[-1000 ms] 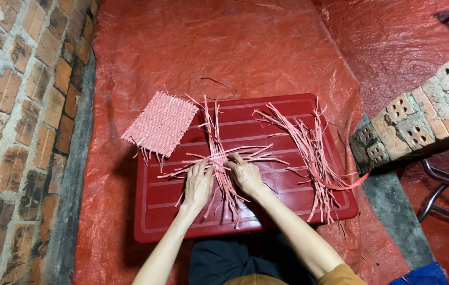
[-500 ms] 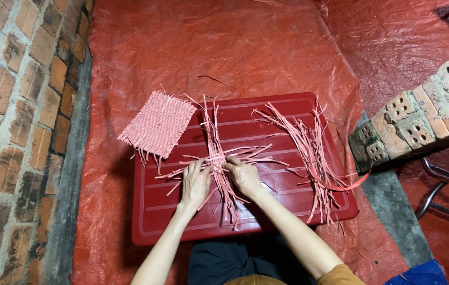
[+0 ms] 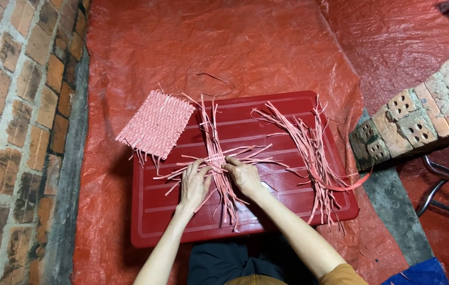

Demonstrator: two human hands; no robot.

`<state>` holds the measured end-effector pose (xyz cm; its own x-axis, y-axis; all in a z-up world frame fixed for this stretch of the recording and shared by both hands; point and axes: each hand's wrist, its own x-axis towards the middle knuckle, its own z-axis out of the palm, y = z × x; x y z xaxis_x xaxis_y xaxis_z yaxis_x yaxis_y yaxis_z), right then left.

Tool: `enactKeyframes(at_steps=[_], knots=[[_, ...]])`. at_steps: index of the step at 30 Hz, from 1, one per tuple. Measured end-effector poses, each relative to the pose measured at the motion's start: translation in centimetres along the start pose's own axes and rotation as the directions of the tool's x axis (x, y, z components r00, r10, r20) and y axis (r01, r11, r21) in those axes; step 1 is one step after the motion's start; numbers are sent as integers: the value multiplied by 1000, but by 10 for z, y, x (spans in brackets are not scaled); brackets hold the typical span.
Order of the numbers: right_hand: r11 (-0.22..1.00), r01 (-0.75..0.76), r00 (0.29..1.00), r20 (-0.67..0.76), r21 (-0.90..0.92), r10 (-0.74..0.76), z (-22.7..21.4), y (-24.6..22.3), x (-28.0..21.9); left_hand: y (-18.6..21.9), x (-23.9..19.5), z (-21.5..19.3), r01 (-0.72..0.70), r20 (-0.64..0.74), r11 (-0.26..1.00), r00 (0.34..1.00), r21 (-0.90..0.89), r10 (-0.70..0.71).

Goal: The person weaves pink plastic strips by hand on a red plastic lid, interlacing them to form a flat mat. They repeatedly pick up strips, pass them through the weave, and press the mat down to tighten it.

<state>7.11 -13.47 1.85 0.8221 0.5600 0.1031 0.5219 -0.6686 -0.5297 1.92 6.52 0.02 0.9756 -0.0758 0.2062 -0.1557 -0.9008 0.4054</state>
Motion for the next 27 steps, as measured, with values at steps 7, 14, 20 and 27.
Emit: enactKeyframes(at_steps=[7, 14, 20, 27], knots=[[999, 46, 999, 22, -20, -46, -7, 3, 2, -2, 1, 4, 18, -14, 1000, 1000, -15, -18], [998, 56, 998, 25, -3, -56, -11, 1, 3, 3, 1, -2, 29, -26, 1000, 999, 2, -29], [998, 2, 995, 95, -70, 4, 6, 11, 10, 1, 2, 1, 53, 51, 998, 997, 17, -54], [994, -29, 981, 189, -101, 48, 14, 18, 30, -2, 12, 4, 114, 102, 993, 988, -16, -112]])
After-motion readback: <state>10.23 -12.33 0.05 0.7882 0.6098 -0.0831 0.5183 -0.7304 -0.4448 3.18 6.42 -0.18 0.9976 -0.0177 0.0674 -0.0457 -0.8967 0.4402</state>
